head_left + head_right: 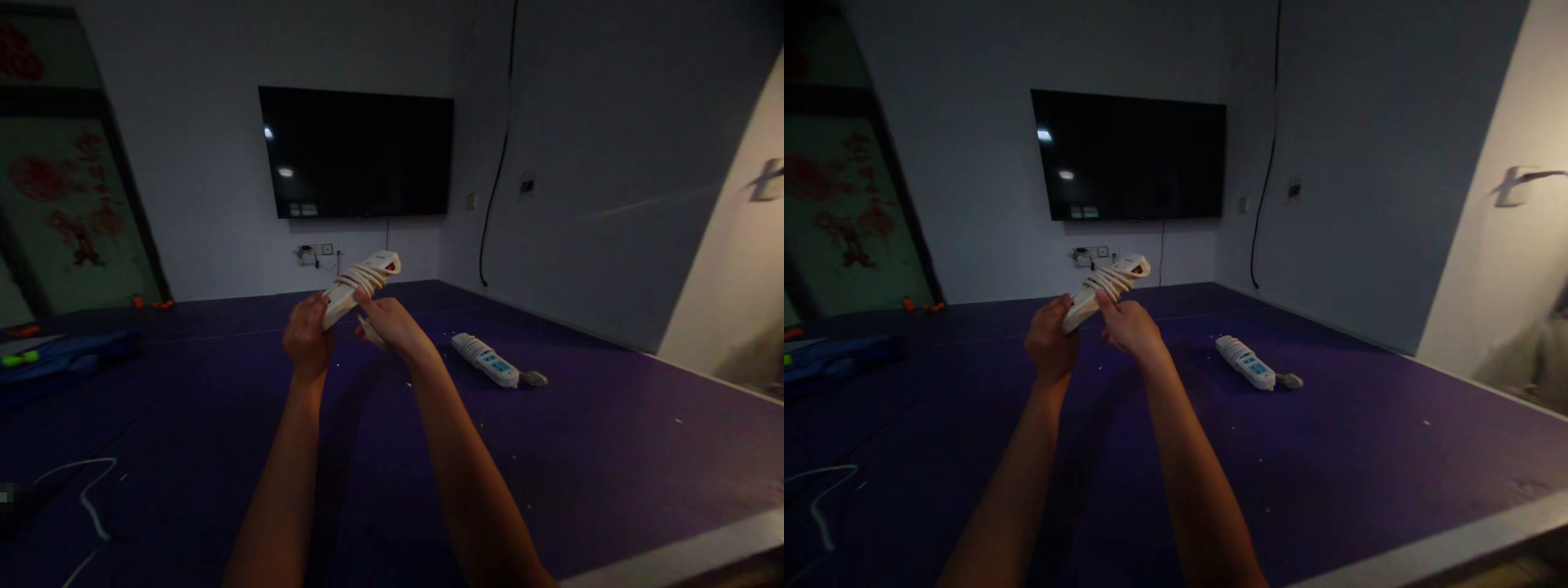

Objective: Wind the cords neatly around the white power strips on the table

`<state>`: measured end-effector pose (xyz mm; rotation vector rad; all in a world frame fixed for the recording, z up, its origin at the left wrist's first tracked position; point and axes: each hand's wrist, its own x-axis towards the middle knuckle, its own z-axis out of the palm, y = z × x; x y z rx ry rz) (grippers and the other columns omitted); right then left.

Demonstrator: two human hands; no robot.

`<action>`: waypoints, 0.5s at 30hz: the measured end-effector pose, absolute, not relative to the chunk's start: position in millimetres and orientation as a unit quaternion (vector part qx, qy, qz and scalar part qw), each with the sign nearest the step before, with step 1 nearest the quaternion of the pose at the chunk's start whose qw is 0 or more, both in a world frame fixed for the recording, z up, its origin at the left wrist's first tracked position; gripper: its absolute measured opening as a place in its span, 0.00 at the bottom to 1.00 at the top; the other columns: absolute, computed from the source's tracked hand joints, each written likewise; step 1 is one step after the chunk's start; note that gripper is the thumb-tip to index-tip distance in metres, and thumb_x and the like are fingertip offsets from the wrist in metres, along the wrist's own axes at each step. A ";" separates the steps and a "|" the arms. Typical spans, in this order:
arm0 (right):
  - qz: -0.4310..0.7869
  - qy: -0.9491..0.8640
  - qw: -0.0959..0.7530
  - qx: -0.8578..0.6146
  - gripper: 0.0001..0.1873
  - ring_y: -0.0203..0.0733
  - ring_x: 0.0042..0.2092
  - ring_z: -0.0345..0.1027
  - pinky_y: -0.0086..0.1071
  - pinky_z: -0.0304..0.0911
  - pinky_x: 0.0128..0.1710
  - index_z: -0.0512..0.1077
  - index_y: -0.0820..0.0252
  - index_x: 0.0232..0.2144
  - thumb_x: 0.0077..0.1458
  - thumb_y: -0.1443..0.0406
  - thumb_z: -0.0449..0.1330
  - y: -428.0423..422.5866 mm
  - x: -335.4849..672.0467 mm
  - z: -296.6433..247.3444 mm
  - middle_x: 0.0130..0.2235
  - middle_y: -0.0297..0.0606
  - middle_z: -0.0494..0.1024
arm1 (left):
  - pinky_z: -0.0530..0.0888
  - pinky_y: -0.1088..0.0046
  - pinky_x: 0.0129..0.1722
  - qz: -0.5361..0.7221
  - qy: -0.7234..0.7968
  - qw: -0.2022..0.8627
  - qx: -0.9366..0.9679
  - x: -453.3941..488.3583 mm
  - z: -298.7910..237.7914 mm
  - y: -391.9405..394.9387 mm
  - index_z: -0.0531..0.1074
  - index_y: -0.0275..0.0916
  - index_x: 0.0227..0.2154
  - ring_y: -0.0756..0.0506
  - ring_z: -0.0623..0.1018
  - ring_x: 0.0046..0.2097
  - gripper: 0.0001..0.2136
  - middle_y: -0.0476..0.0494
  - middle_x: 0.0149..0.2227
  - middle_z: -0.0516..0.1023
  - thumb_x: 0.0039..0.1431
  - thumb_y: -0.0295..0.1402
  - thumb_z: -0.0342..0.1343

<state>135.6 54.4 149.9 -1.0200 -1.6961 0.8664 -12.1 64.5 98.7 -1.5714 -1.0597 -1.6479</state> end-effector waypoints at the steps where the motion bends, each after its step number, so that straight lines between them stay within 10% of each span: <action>1: 0.343 -0.697 0.467 -0.423 0.34 0.32 0.15 0.59 0.26 0.52 0.16 0.69 0.63 0.17 0.46 0.37 0.50 57.0 136.4 148.8 0.15 0.37 0.70 | 0.66 0.62 0.50 -0.621 -0.403 0.311 -0.596 -13.2 96.1 66.5 0.73 0.40 0.41 0.42 0.73 0.49 0.11 0.37 0.46 0.76 0.57 0.28 0.49; 15: 0.334 -0.650 0.560 -0.391 0.30 0.34 0.20 0.64 0.25 0.53 0.18 0.74 0.61 0.30 0.45 0.40 0.55 50.7 140.2 153.5 0.15 0.34 0.70 | 0.62 0.57 0.56 -0.666 -0.354 0.265 -0.601 -20.0 88.7 70.8 0.73 0.45 0.45 0.41 0.68 0.54 0.16 0.40 0.51 0.73 0.52 0.27 0.54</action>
